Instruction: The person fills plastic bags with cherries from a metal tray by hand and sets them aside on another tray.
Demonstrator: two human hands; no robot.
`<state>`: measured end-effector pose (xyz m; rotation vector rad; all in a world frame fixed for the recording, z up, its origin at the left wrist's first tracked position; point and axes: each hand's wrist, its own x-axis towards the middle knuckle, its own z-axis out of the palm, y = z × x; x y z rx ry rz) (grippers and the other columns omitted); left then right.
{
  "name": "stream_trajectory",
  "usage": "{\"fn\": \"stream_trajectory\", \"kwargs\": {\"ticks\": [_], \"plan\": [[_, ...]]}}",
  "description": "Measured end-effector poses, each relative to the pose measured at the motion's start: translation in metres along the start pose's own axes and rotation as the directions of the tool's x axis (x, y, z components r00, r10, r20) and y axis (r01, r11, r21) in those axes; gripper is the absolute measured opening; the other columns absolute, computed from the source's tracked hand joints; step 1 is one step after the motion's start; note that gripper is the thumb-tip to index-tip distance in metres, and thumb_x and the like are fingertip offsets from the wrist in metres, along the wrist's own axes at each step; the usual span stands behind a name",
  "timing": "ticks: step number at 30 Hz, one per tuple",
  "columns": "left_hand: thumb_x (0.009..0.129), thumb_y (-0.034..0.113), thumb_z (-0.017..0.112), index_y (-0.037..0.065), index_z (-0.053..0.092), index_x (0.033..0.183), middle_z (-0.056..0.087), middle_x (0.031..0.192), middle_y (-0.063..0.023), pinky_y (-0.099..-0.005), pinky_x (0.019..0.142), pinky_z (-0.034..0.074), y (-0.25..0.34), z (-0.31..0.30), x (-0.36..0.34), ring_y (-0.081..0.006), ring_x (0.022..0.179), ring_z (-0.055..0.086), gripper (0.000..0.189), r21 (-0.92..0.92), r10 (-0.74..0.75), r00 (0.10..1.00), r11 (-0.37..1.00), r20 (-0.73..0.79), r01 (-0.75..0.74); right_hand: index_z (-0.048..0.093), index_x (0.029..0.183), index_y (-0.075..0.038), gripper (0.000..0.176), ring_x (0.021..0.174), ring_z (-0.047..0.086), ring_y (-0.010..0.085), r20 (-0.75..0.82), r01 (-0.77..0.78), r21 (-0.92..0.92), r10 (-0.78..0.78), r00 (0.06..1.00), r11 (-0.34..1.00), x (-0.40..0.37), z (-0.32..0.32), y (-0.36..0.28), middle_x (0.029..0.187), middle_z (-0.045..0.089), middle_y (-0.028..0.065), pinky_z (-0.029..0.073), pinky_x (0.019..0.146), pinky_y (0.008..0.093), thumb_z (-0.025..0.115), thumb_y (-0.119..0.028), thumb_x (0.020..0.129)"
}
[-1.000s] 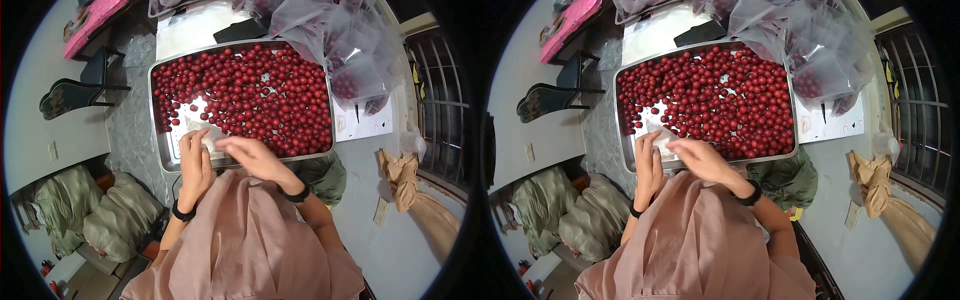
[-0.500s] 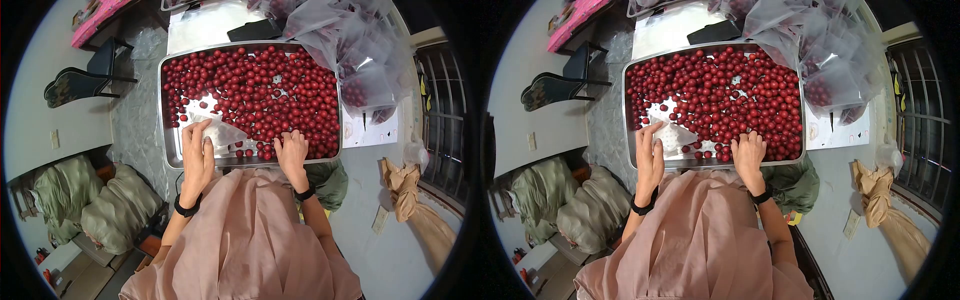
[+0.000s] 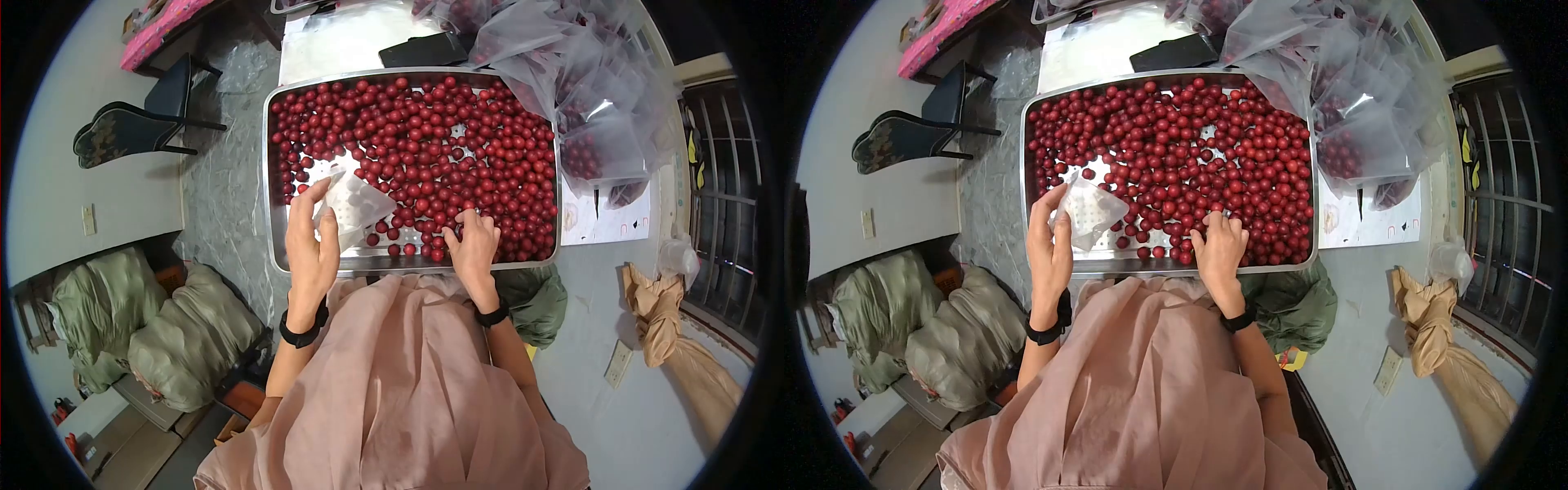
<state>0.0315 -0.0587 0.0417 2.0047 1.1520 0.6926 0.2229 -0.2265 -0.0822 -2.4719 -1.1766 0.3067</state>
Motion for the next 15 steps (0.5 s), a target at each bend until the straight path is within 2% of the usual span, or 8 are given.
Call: {"fn": "stream_trajectory", "kwargs": {"ticks": [4, 6, 8, 9, 10, 12, 14, 15], "plan": [[0.101, 0.011, 0.049, 0.002, 0.061, 0.13, 0.065, 0.122, -0.0191, -0.0421, 0.1, 0.047, -0.005, 0.001, -0.002, -0.0344, 0.114, 0.063, 0.033, -0.03, -0.051, 0.999, 0.998, 0.008, 0.052, 0.059, 0.104, -0.008, 0.035, 0.097, 0.058, 0.0282, -0.015, -0.036, 0.122, 0.038, 0.999, 0.992, -0.002, -0.006, 0.002, 0.105, 0.065, 0.0074, 0.042, 0.083, 0.0437, 0.08, -0.017, 0.078], [0.102, 0.011, 0.05, 0.001, 0.063, 0.131, 0.068, 0.125, -0.0146, -0.0346, 0.1, 0.047, -0.008, 0.0, -0.005, -0.0237, 0.118, 0.062, 0.033, -0.006, -0.039, 0.997, 0.999, 0.059, 0.04, 0.06, 0.106, -0.008, 0.035, 0.096, 0.059, 0.0273, -0.032, -0.041, 0.147, 0.046, 0.998, 0.988, -0.003, -0.017, -0.001, 0.105, 0.065, 0.0082, 0.044, 0.083, 0.0429, 0.08, -0.015, 0.078], [0.101, 0.009, 0.05, 0.001, 0.064, 0.13, 0.069, 0.124, -0.0153, -0.0351, 0.1, 0.047, -0.002, 0.003, -0.006, -0.0244, 0.117, 0.063, 0.033, -0.027, -0.026, 0.998, 0.999, 0.058, 0.028, 0.061, 0.113, -0.008, 0.038, 0.089, 0.062, 0.0236, 0.087, -0.169, 0.512, 0.146, 0.986, 0.842, -0.002, -0.034, -0.005, 0.102, 0.063, 0.0082, 0.049, 0.081, 0.0379, 0.078, -0.014, 0.079], [0.1, 0.008, 0.051, 0.001, 0.063, 0.13, 0.067, 0.124, -0.0176, -0.0384, 0.1, 0.048, -0.001, 0.005, -0.007, -0.0298, 0.116, 0.063, 0.033, -0.026, -0.008, 0.997, 1.0, 0.078, 0.01, 0.06, 0.122, -0.005, 0.038, 0.087, 0.064, 0.017, 0.19, -0.217, 0.582, 0.128, 0.973, 0.784, -0.003, -0.043, -0.006, 0.105, 0.063, 0.0063, 0.051, 0.08, 0.0305, 0.073, -0.01, 0.086], [0.099, 0.007, 0.053, 0.002, 0.063, 0.13, 0.066, 0.124, -0.0199, -0.0417, 0.1, 0.048, 0.0, 0.007, -0.008, -0.0353, 0.114, 0.063, 0.034, -0.025, 0.012, 0.995, 1.0, 0.098, -0.01, 0.06, 0.122, -0.005, 0.038, 0.087, 0.064, 0.017, 0.188, -0.212, 0.584, 0.123, 0.974, 0.784, -0.002, -0.055, -0.009, 0.105, 0.063, 0.0063, 0.051, 0.08, 0.0305, 0.073, -0.01, 0.086], [0.097, 0.005, 0.053, 0.002, 0.062, 0.132, 0.063, 0.127, -0.0217, -0.0429, 0.099, 0.048, 0.009, 0.011, -0.009, -0.0368, 0.116, 0.06, 0.036, 0.012, 0.05, 0.989, 0.999, 0.138, -0.052, 0.058, 0.125, -0.001, 0.032, 0.091, 0.062, 0.0132, 0.488, -0.458, 0.843, -0.04, 0.872, 0.282, 0.003, -0.08, -0.019, 0.112, 0.063, 0.0053, 0.051, 0.083, 0.0273, 0.065, -0.007, 0.094], [0.095, 0.004, 0.054, 0.0, 0.06, 0.134, 0.061, 0.13, -0.0225, -0.044, 0.1, 0.048, 0.011, 0.018, -0.014, -0.0384, 0.118, 0.058, 0.039, 0.06, 0.085, 0.979, 0.993, 0.185, -0.097, 0.054, 0.13, 0.003, 0.031, 0.109, 0.062, 0.0137, 0.523, -0.514, 0.852, -0.159, 0.837, 0.098, 0.009, -0.102, -0.039, 0.118, 0.063, 0.0084, 0.05, 0.094, 0.0278, 0.056, -0.005, 0.1], [0.095, 0.004, 0.054, 0.0, 0.06, 0.134, 0.061, 0.13, -0.0225, -0.044, 0.1, 0.048, 0.013, 0.02, -0.016, -0.0384, 0.118, 0.058, 0.039, 0.058, 0.088, 0.98, 0.993, 0.18, -0.1, 0.053, 0.131, 0.003, 0.031, 0.112, 0.062, 0.0148, 0.518, -0.509, 0.855, -0.204, 0.831, 0.1, 0.012, -0.104, -0.047, 0.119, 0.063, 0.009, 0.049, 0.097, 0.0288, 0.056, -0.004, 0.1]]}}
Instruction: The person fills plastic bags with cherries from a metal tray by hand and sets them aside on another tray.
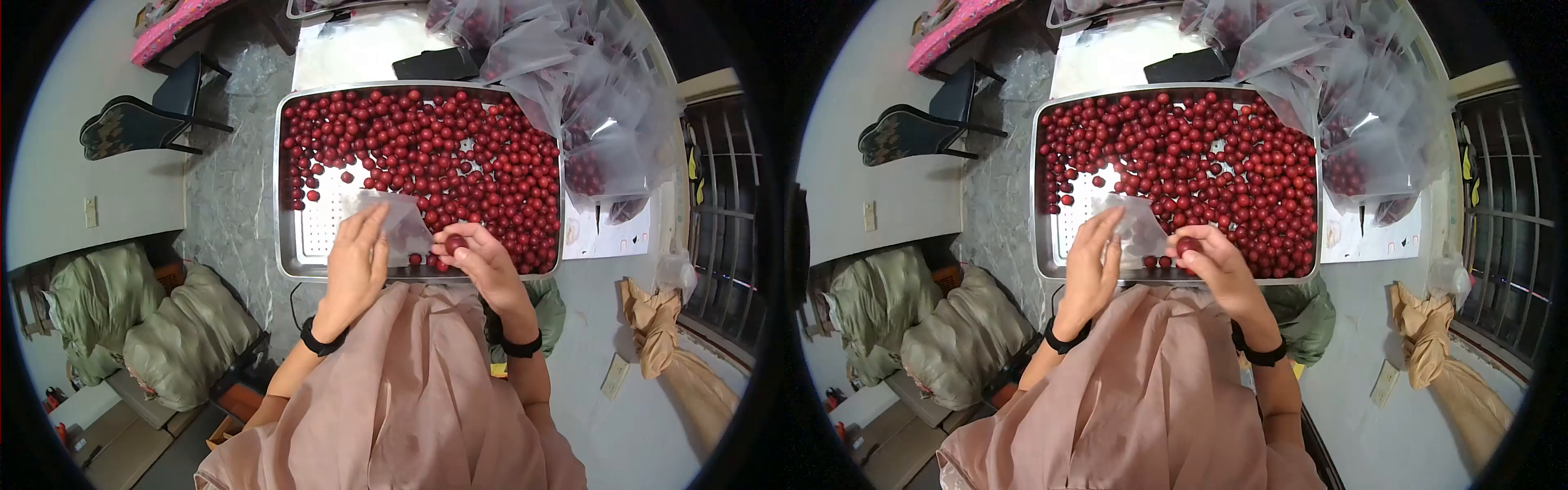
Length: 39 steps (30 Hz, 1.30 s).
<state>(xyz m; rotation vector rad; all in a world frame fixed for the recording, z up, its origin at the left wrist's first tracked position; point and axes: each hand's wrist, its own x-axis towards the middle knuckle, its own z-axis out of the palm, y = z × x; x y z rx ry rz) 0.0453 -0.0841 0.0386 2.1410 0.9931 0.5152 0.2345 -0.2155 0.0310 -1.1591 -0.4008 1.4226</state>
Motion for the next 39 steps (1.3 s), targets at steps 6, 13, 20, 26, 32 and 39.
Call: {"fn": "stream_trajectory", "kwargs": {"ticks": [6, 13, 20, 26, 32, 39], "plan": [[0.094, 0.002, 0.056, 0.001, 0.053, 0.143, 0.057, 0.134, -0.0215, -0.0449, 0.098, 0.05, 0.016, 0.007, -0.01, -0.0388, 0.118, 0.057, 0.049, 0.112, 0.029, 0.996, 0.993, 0.086, -0.038, 0.052, 0.134, 0.003, 0.033, 0.098, 0.058, 0.0101, 0.09, 0.136, -0.197, -0.12, 0.989, 0.971, 0.029, 0.024, 0.018, 0.109, 0.062, 0.0055, 0.049, 0.091, 0.0285, 0.055, -0.004, 0.101], [0.092, 0.005, 0.058, 0.001, 0.054, 0.141, 0.056, 0.137, -0.0184, -0.0447, 0.091, 0.055, 0.022, 0.007, -0.014, -0.0375, 0.119, 0.056, 0.05, 0.183, 0.07, 0.989, 0.979, 0.128, -0.093, 0.054, 0.131, 0.0, 0.03, 0.085, 0.055, 0.0088, 0.124, -0.174, -0.597, 0.304, 0.945, 0.783, 0.055, 0.026, 0.039, 0.099, 0.06, 0.0027, 0.047, 0.072, 0.0259, 0.049, -0.011, 0.103], [0.088, 0.006, 0.059, -0.002, 0.056, 0.137, 0.058, 0.135, -0.0168, -0.0449, 0.089, 0.056, 0.024, 0.004, -0.012, -0.0372, 0.118, 0.056, 0.05, 0.271, 0.052, 0.98, 0.957, 0.192, -0.104, 0.056, 0.131, -0.003, 0.03, 0.109, 0.061, 0.0171, 0.204, -0.474, 0.325, 0.429, 0.88, 0.819, 0.075, 0.039, 0.083, 0.123, 0.061, 0.0089, 0.053, 0.093, 0.0326, 0.045, -0.004, 0.103], [0.088, 0.009, 0.06, -0.003, 0.056, 0.136, 0.06, 0.132, -0.0175, -0.0449, 0.09, 0.055, 0.017, -0.008, -0.009, -0.0367, 0.115, 0.057, 0.049, 0.295, -0.02, 0.983, 0.955, 0.185, -0.036, 0.057, 0.13, -0.002, 0.029, 0.113, 0.06, 0.0163, 0.152, -0.495, 0.336, 0.473, 0.868, 0.801, 0.071, 0.056, 0.08, 0.126, 0.061, 0.0091, 0.05, 0.098, 0.0337, 0.044, -0.006, 0.104], [0.092, 0.004, 0.055, -0.001, 0.059, 0.133, 0.063, 0.127, -0.0158, -0.0441, 0.09, 0.053, 0.01, -0.03, -0.002, -0.0354, 0.11, 0.061, 0.042, 0.26, -0.093, 0.995, 0.962, 0.039, 0.08, 0.052, 0.141, 0.003, 0.038, 0.13, 0.054, 0.0176, 0.324, -0.061, -0.114, 0.095, 0.941, 0.992, 0.03, 0.051, 0.011, 0.138, 0.06, 0.0105, 0.042, 0.11, 0.0323, 0.05, -0.012, 0.106], [0.099, 0.006, 0.048, -0.001, 0.062, 0.129, 0.066, 0.12, -0.0192, -0.0411, 0.088, 0.052, -0.022, -0.059, 0.013, -0.0337, 0.1, 0.067, 0.033, 0.119, -0.162, 0.973, 0.976, -0.167, 0.183, 0.064, 0.118, -0.001, 0.022, 0.101, 0.066, 0.0183, -0.099, 0.039, -0.609, -0.125, 0.987, 0.792, 0.027, -0.017, 0.007, 0.112, 0.066, 0.0085, 0.052, 0.087, 0.0317, 0.056, -0.005, 0.098]]}}
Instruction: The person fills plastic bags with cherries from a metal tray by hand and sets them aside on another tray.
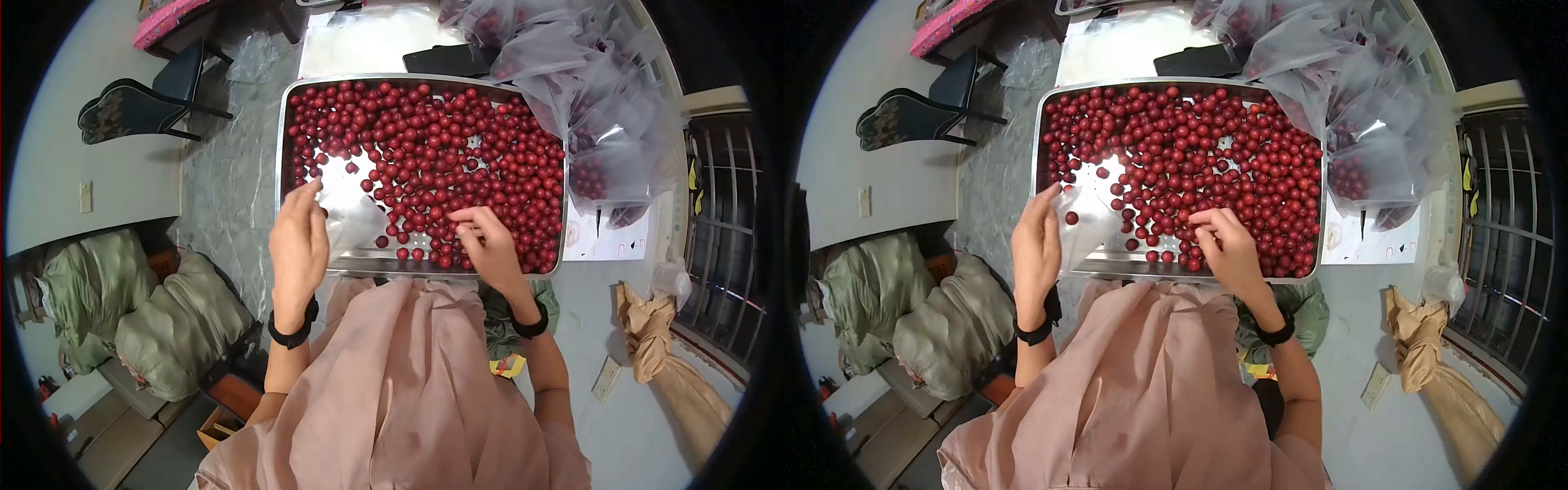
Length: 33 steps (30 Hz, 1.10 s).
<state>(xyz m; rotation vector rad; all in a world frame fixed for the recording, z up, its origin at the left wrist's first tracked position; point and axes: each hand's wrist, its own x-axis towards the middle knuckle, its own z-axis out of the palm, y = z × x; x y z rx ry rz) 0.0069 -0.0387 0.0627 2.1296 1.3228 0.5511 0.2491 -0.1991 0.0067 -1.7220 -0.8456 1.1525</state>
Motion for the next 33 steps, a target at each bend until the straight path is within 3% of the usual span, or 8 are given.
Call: {"fn": "stream_trajectory", "kwargs": {"ticks": [2, 8, 14, 16, 18, 22, 28, 33], "plan": [[0.101, 0.006, 0.046, -0.001, 0.062, 0.129, 0.066, 0.12, -0.0191, -0.039, 0.086, 0.052, 0.003, -0.007, 0.004, -0.03, 0.093, 0.069, 0.033, -0.029, -0.029, 1.0, 0.999, 0.009, 0.029, 0.065, 0.116, -0.005, 0.024, 0.097, 0.063, 0.0282, 0.091, 0.419, -0.421, -0.422, 0.902, 0.805, 0.007, 0.013, 0.035, 0.105, 0.064, 0.0118, 0.05, 0.087, 0.0384, 0.063, -0.007, 0.092], [0.102, 0.006, 0.045, -0.002, 0.062, 0.13, 0.067, 0.12, -0.0176, -0.0369, 0.083, 0.053, 0.001, -0.006, 0.006, -0.026, 0.087, 0.07, 0.033, -0.045, -0.005, 1.0, 0.999, -0.006, 0.004, 0.068, 0.117, -0.01, 0.031, 0.118, 0.056, 0.0327, 0.462, 0.695, -0.649, -0.567, 0.682, 0.308, 0.037, 0.095, 0.052, 0.12, 0.063, 0.0091, 0.042, 0.106, 0.0432, 0.069, -0.018, 0.087], [0.102, 0.006, 0.046, -0.002, 0.062, 0.13, 0.067, 0.113, -0.0169, -0.0366, 0.081, 0.053, 0.001, 0.004, 0.001, -0.0254, 0.087, 0.07, 0.033, -0.096, -0.013, 1.0, 0.995, -0.013, 0.012, 0.073, 0.088, -0.006, 0.016, 0.127, 0.052, 0.0331, 0.39, 0.821, -0.491, -0.769, 0.507, 0.292, 0.077, 0.158, 0.087, 0.109, 0.067, 0.0118, 0.037, 0.114, 0.0539, 0.064, -0.015, 0.078], [0.101, 0.006, 0.047, -0.002, 0.062, 0.129, 0.066, 0.112, -0.017, -0.0371, 0.081, 0.053, 0.003, 0.005, 0.001, -0.0264, 0.088, 0.069, 0.033, -0.077, 0.009, 1.0, 0.997, -0.022, -0.011, 0.074, 0.096, -0.005, 0.024, 0.128, 0.052, 0.0355, 0.384, 0.815, -0.492, -0.765, 0.518, 0.305, 0.091, 0.173, 0.106, 0.115, 0.067, 0.0124, 0.031, 0.119, 0.056, 0.066, -0.017, 0.077], [0.101, 0.006, 0.047, -0.001, 0.062, 0.129, 0.066, 0.111, -0.0172, -0.0377, 0.081, 0.052, 0.007, 0.006, 0.001, -0.0275, 0.089, 0.069, 0.033, -0.058, 0.033, 0.999, 0.998, -0.027, -0.035, 0.073, 0.107, -0.005, 0.033, 0.131, 0.05, 0.0361, 0.257, 0.498, -0.338, -0.431, 0.865, 0.798, 0.098, 0.177, 0.104, 0.125, 0.065, 0.0134, 0.032, 0.118, 0.0567, 0.067, -0.017, 0.076], [0.1, 0.005, 0.047, -0.001, 0.063, 0.129, 0.065, 0.109, -0.0175, -0.0392, 0.082, 0.051, 0.004, 0.018, -0.001, -0.0322, 0.091, 0.066, 0.033, -0.13, 0.047, 0.998, 0.99, -0.043, -0.053, 0.071, 0.12, -0.006, 0.039, 0.139, 0.042, 0.0326, 0.481, 0.754, -0.591, -0.625, 0.615, 0.288, 0.099, 0.145, 0.106, 0.142, 0.054, 0.0164, 0.032, 0.117, 0.0567, 0.065, -0.009, 0.081], [0.1, 0.004, 0.047, -0.001, 0.062, 0.129, 0.065, 0.111, -0.0181, -0.0399, 0.085, 0.05, 0.024, 0.026, -0.006, -0.0344, 0.093, 0.064, 0.033, -0.142, 0.029, 0.998, 0.99, 0.053, -0.022, 0.076, 0.105, -0.006, 0.034, 0.133, 0.048, 0.0336, 0.516, 0.614, -0.747, -0.358, 0.778, 0.257, 0.066, 0.106, 0.072, 0.131, 0.062, 0.0139, 0.03, 0.117, 0.0565, 0.071, -0.014, 0.071], [0.101, 0.004, 0.047, 0.0, 0.061, 0.133, 0.064, 0.117, -0.0183, -0.0389, 0.091, 0.049, 0.031, 0.042, -0.012, -0.0318, 0.104, 0.063, 0.035, -0.138, 0.103, 0.992, 0.986, 0.074, -0.092, 0.076, 0.101, -0.008, 0.033, 0.132, 0.048, 0.0334, 0.449, 0.631, -0.701, -0.482, 0.752, 0.332, 0.056, 0.087, 0.091, 0.13, 0.062, 0.0124, 0.03, 0.116, 0.057, 0.075, -0.019, 0.07]]}}
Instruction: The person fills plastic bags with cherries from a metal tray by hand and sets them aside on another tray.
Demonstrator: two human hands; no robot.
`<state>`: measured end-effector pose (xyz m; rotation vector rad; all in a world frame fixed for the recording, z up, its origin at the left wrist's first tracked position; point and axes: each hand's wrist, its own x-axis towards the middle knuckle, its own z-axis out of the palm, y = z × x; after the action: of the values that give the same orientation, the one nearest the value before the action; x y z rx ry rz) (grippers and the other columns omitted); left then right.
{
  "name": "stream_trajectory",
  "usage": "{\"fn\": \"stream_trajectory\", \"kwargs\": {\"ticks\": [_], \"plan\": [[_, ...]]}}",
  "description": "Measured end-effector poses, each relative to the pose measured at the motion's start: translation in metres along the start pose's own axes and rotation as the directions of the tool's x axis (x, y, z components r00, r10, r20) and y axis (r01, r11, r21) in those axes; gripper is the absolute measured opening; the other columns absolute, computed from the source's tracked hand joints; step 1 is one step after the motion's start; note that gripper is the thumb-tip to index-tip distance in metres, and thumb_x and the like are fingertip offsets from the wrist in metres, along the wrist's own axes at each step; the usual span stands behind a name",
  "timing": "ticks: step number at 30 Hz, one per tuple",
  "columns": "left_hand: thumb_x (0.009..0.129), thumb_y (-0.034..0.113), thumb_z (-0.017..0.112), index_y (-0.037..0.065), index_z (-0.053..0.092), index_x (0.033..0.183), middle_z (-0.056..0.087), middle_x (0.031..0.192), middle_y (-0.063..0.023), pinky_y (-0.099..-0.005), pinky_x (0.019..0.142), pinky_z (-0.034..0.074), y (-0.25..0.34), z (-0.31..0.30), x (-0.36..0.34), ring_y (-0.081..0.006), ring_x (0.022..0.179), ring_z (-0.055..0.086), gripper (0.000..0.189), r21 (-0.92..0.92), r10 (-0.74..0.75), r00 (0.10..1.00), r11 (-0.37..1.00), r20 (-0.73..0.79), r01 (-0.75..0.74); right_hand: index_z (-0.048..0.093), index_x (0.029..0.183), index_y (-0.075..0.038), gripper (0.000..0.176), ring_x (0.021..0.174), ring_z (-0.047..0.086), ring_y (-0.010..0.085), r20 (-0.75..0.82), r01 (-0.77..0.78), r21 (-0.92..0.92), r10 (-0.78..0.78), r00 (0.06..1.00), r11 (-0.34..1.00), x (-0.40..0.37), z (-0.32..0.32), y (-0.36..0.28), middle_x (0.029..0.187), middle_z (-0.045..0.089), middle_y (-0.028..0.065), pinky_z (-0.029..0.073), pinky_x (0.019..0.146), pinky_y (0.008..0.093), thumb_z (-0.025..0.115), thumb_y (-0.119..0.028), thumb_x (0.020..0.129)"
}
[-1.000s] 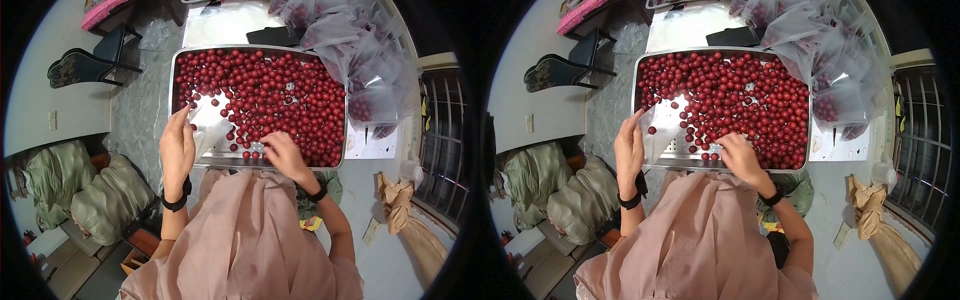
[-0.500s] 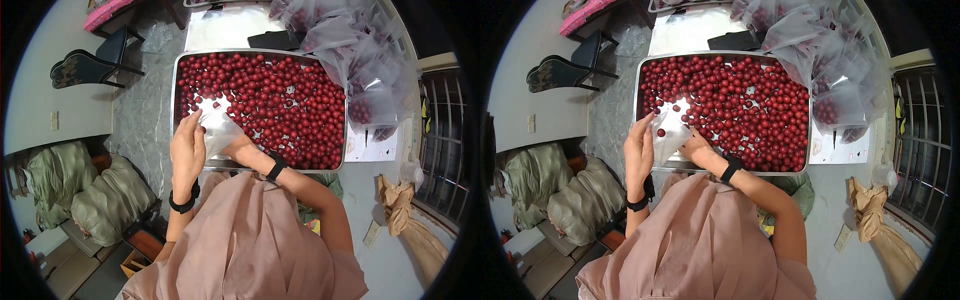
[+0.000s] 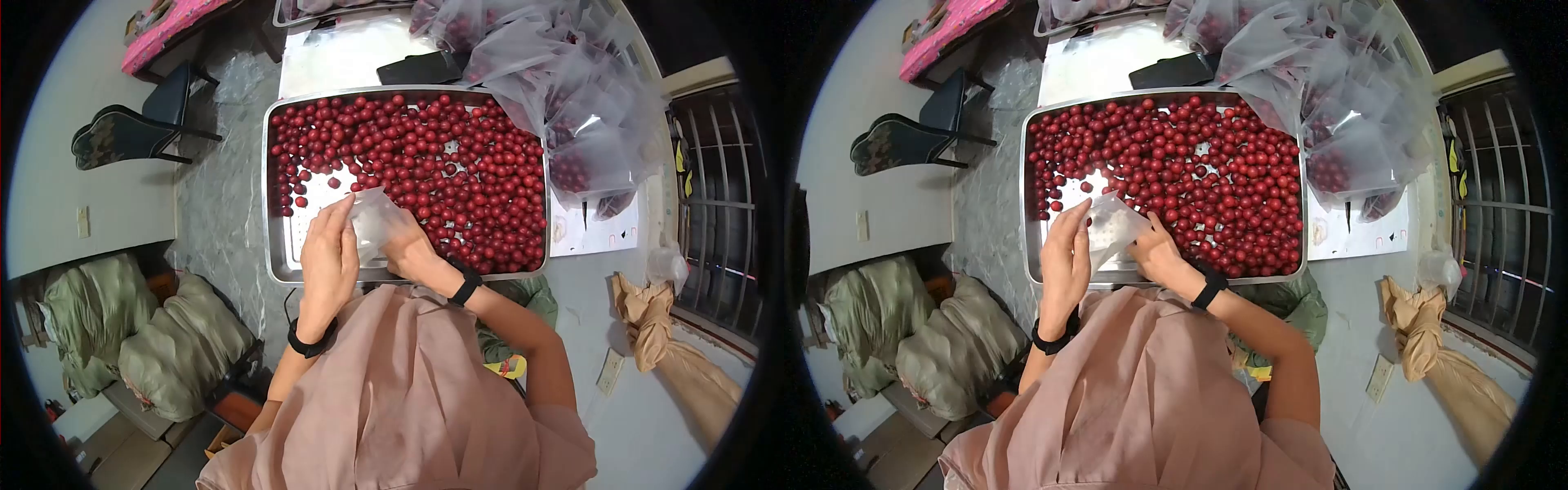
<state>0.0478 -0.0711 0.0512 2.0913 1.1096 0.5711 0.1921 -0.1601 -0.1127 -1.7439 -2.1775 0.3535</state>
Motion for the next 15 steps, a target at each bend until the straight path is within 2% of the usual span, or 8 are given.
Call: {"fn": "stream_trajectory", "kwargs": {"ticks": [2, 5, 7, 9, 11, 12, 13, 15], "plan": [[0.099, 0.002, 0.047, -0.001, 0.059, 0.134, 0.063, 0.121, -0.0195, -0.0442, 0.094, 0.048, 0.001, 0.006, -0.001, -0.0362, 0.109, 0.06, 0.037, -0.011, 0.056, 0.998, 0.998, -0.002, -0.056, 0.076, 0.101, -0.008, 0.033, 0.132, 0.047, 0.0327, -0.041, 0.015, 0.002, -0.015, 0.999, 1.0, -0.008, -0.013, 0.0, 0.13, 0.061, 0.0119, 0.03, 0.116, 0.0574, 0.076, -0.02, 0.07], [0.098, 0.002, 0.048, -0.001, 0.059, 0.135, 0.061, 0.123, -0.0192, -0.0438, 0.094, 0.048, 0.007, 0.013, -0.006, -0.0371, 0.109, 0.059, 0.038, -0.018, 0.037, 0.998, 0.999, 0.052, -0.036, 0.076, 0.1, -0.009, 0.032, 0.133, 0.046, 0.0318, -0.049, -0.039, 0.112, 0.045, 0.998, 0.993, -0.02, -0.03, -0.003, 0.128, 0.061, 0.0114, 0.03, 0.116, 0.0585, 0.078, -0.022, 0.071], [0.097, 0.001, 0.05, -0.001, 0.058, 0.135, 0.06, 0.124, -0.0191, -0.0434, 0.094, 0.048, 0.005, 0.017, -0.009, -0.0374, 0.109, 0.059, 0.039, 0.007, 0.063, 0.995, 0.998, 0.077, -0.064, 0.075, 0.083, -0.005, 0.018, 0.139, 0.042, 0.0353, -0.101, -0.081, 0.13, 0.094, 0.99, 0.988, -0.032, -0.033, -0.007, 0.138, 0.054, 0.0177, 0.034, 0.112, 0.0567, 0.076, -0.02, 0.074], [0.097, 0.001, 0.051, -0.001, 0.058, 0.136, 0.06, 0.125, -0.0193, -0.0432, 0.094, 0.048, 0.006, 0.02, -0.012, -0.0372, 0.11, 0.058, 0.039, 0.05, 0.072, 0.991, 0.996, 0.116, -0.078, 0.075, 0.092, -0.005, 0.021, 0.138, 0.042, 0.0349, -0.071, -0.131, 0.124, 0.141, 0.987, 0.984, -0.041, -0.041, -0.009, 0.14, 0.053, 0.0153, 0.034, 0.112, 0.0558, 0.075, -0.021, 0.078], [0.096, 0.001, 0.052, -0.002, 0.058, 0.135, 0.06, 0.126, -0.0191, -0.043, 0.095, 0.048, 0.006, 0.022, -0.014, -0.0371, 0.111, 0.058, 0.04, 0.026, 0.061, 0.99, 0.998, 0.128, -0.065, 0.068, 0.12, -0.009, 0.04, 0.137, 0.042, 0.0333, -0.026, -0.18, 0.178, 0.188, 0.982, 0.967, -0.05, -0.057, -0.009, 0.138, 0.054, 0.0129, 0.034, 0.112, 0.054, 0.073, -0.019, 0.082], [0.096, 0.0, 0.052, -0.002, 0.058, 0.135, 0.06, 0.127, -0.0191, -0.0431, 0.095, 0.048, 0.007, 0.022, -0.015, -0.0371, 0.111, 0.058, 0.04, 0.032, 0.071, 0.989, 0.997, 0.131, -0.075, 0.069, 0.114, -0.009, 0.03, 0.128, 0.05, 0.0317, -0.174, -0.171, 0.214, 0.209, 0.962, 0.962, -0.052, -0.068, -0.008, 0.129, 0.058, 0.012, 0.041, 0.105, 0.0487, 0.07, -0.016, 0.085], [0.096, 0.0, 0.052, -0.002, 0.058, 0.135, 0.06, 0.128, -0.019, -0.0431, 0.095, 0.048, 0.008, 0.022, -0.015, -0.0372, 0.111, 0.058, 0.04, 0.039, 0.079, 0.988, 0.996, 0.134, -0.085, 0.069, 0.114, -0.009, 0.03, 0.128, 0.05, 0.0317, -0.175, -0.17, 0.211, 0.208, 0.962, 0.963, -0.055, -0.077, -0.003, 0.129, 0.058, 0.012, 0.041, 0.105, 0.0487, 0.07, -0.016, 0.085], [0.096, 0.0, 0.052, -0.002, 0.058, 0.135, 0.06, 0.128, -0.019, -0.0433, 0.095, 0.048, 0.009, 0.021, -0.015, -0.0371, 0.111, 0.058, 0.04, 0.043, 0.083, 0.988, 0.995, 0.134, -0.089, 0.068, 0.108, -0.008, 0.02, 0.111, 0.059, 0.0313, -0.186, -0.341, 0.436, 0.454, 0.872, 0.833, -0.061, -0.095, 0.015, 0.114, 0.062, 0.0111, 0.046, 0.093, 0.045, 0.067, -0.011, 0.088]]}}
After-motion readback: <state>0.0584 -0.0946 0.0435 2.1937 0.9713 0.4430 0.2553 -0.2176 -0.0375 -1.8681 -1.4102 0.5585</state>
